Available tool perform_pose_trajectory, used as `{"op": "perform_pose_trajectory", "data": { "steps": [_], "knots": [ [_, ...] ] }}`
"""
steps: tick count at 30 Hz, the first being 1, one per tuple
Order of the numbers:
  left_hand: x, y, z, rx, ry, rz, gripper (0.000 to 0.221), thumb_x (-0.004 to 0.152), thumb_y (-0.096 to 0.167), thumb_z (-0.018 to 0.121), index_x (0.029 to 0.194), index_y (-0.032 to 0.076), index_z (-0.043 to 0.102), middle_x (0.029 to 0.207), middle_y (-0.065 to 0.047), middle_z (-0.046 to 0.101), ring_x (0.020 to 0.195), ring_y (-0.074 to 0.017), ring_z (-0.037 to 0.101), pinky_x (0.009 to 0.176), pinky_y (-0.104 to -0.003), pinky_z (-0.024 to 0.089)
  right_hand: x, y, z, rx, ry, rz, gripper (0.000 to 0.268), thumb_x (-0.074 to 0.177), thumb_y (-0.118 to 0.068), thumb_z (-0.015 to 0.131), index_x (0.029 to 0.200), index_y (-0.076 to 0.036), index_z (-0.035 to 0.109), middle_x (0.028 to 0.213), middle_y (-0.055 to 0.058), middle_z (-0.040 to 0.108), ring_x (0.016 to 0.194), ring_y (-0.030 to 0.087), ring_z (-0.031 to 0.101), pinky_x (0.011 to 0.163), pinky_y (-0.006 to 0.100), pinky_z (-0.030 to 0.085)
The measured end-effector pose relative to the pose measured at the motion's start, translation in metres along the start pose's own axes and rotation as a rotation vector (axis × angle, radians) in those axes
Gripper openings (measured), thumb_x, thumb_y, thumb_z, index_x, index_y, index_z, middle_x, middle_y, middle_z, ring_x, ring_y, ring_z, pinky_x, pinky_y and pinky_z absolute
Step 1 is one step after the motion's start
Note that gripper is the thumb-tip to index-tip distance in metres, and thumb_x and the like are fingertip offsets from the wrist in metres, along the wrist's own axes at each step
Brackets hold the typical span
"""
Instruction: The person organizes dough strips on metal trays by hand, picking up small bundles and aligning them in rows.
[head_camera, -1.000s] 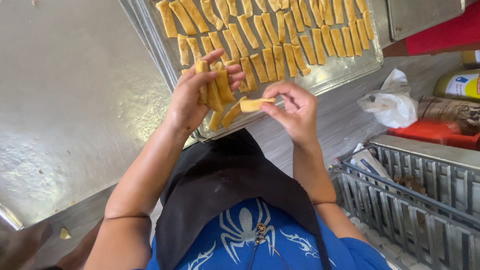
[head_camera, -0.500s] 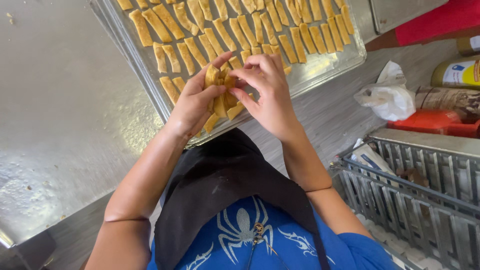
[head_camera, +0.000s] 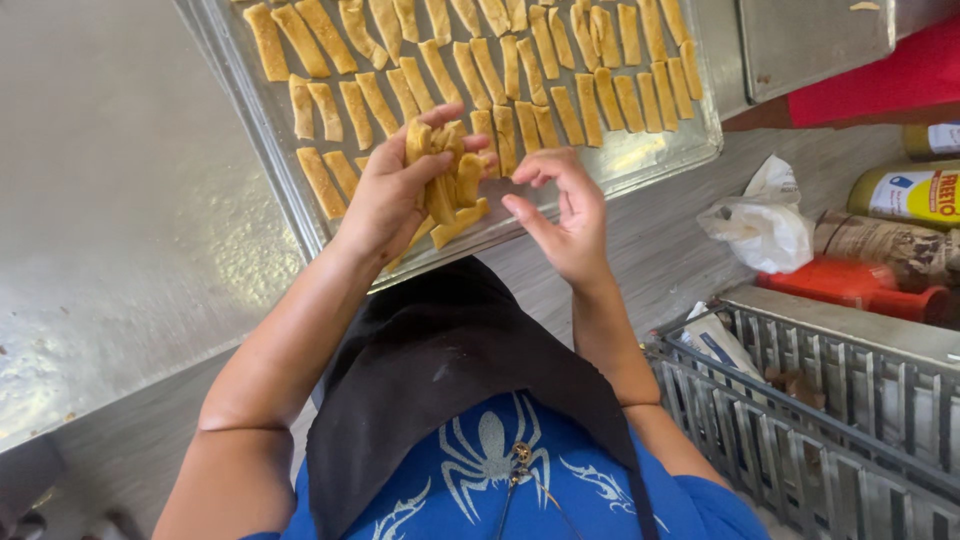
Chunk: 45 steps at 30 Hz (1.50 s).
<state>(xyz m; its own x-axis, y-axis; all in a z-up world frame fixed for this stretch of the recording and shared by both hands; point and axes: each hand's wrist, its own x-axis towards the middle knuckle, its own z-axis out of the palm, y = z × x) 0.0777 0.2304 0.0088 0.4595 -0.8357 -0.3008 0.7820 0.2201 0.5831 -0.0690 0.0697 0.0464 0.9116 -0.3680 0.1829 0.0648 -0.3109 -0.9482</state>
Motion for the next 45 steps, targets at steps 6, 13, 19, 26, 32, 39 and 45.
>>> {"op": "perform_pose_trajectory", "data": {
  "steps": [6, 13, 19, 26, 32, 39, 45],
  "knots": [
    [0.013, -0.012, 0.008, 0.091, -0.082, 0.056, 0.05, 0.106, -0.007, 0.047, 0.155, -0.001, 0.038, 0.135, -0.024, 0.063, 0.125, -0.029, 0.066, 0.107, -0.039, 0.057, 0.021, -0.011, -0.001, -0.292, -0.048, -0.133, 0.021, 0.093, 0.001, 0.08, 0.107, -0.007, 0.067, 0.117, 0.009, 0.057, 0.111, 0.022, 0.066, 0.096, 0.032, 0.051],
    [0.015, 0.007, 0.01, 0.062, 0.102, 0.065, 0.048, 0.105, -0.009, 0.04, 0.151, 0.003, 0.038, 0.135, -0.022, 0.061, 0.125, -0.033, 0.066, 0.107, -0.042, 0.06, -0.006, 0.015, -0.033, 0.144, -0.056, 0.012, 0.021, 0.087, 0.004, 0.08, 0.101, -0.008, 0.07, 0.099, 0.005, 0.069, 0.099, 0.019, 0.062, 0.09, 0.034, 0.052],
    [0.021, 0.005, 0.016, 0.076, -0.06, -0.009, 0.057, 0.099, -0.015, 0.043, 0.154, 0.002, 0.037, 0.142, -0.023, 0.057, 0.127, -0.0329, 0.065, 0.106, -0.043, 0.06, -0.004, 0.024, -0.029, -0.418, 0.054, -0.011, 0.021, 0.081, 0.0, 0.086, 0.092, -0.005, 0.069, 0.097, 0.006, 0.066, 0.101, 0.021, 0.059, 0.087, 0.034, 0.05],
    [0.024, 0.013, 0.04, 0.239, -0.344, -0.05, 0.069, 0.096, -0.017, 0.04, 0.159, 0.007, 0.025, 0.159, -0.021, 0.036, 0.121, -0.0357, 0.068, 0.106, -0.042, 0.061, 0.015, 0.021, -0.055, -0.101, -0.053, 0.045, 0.016, 0.099, -0.007, 0.073, 0.115, -0.005, 0.069, 0.112, 0.004, 0.061, 0.103, 0.016, 0.061, 0.09, 0.03, 0.05],
    [0.021, 0.02, 0.057, 0.305, -0.481, -0.052, 0.077, 0.092, -0.018, 0.037, 0.162, 0.011, 0.019, 0.156, -0.017, 0.038, 0.113, -0.0313, 0.07, 0.093, -0.038, 0.064, 0.034, 0.033, -0.065, 0.388, -0.433, 0.206, 0.028, 0.099, -0.004, 0.066, 0.127, -0.001, 0.066, 0.129, 0.006, 0.06, 0.119, 0.017, 0.063, 0.101, 0.03, 0.055],
    [0.023, 0.015, 0.057, 0.481, -0.396, -0.081, 0.062, 0.099, -0.013, 0.045, 0.156, 0.008, 0.034, 0.131, -0.017, 0.06, 0.1, -0.0246, 0.075, 0.077, -0.031, 0.064, 0.034, 0.059, -0.081, 0.509, -0.558, 0.24, 0.021, 0.09, 0.001, 0.079, 0.108, -0.001, 0.069, 0.12, 0.01, 0.069, 0.117, 0.02, 0.067, 0.109, 0.033, 0.055],
    [0.026, 0.013, 0.062, 0.688, -0.255, -0.007, 0.044, 0.096, -0.008, 0.056, 0.138, 0.005, 0.05, 0.128, -0.011, 0.063, 0.094, -0.017, 0.077, 0.074, -0.027, 0.067, 0.031, 0.058, -0.093, 0.502, -0.496, 0.255, 0.03, 0.085, 0.008, 0.083, 0.112, 0.002, 0.071, 0.112, 0.008, 0.069, 0.107, 0.018, 0.066, 0.101, 0.032, 0.057]
  ]
}}
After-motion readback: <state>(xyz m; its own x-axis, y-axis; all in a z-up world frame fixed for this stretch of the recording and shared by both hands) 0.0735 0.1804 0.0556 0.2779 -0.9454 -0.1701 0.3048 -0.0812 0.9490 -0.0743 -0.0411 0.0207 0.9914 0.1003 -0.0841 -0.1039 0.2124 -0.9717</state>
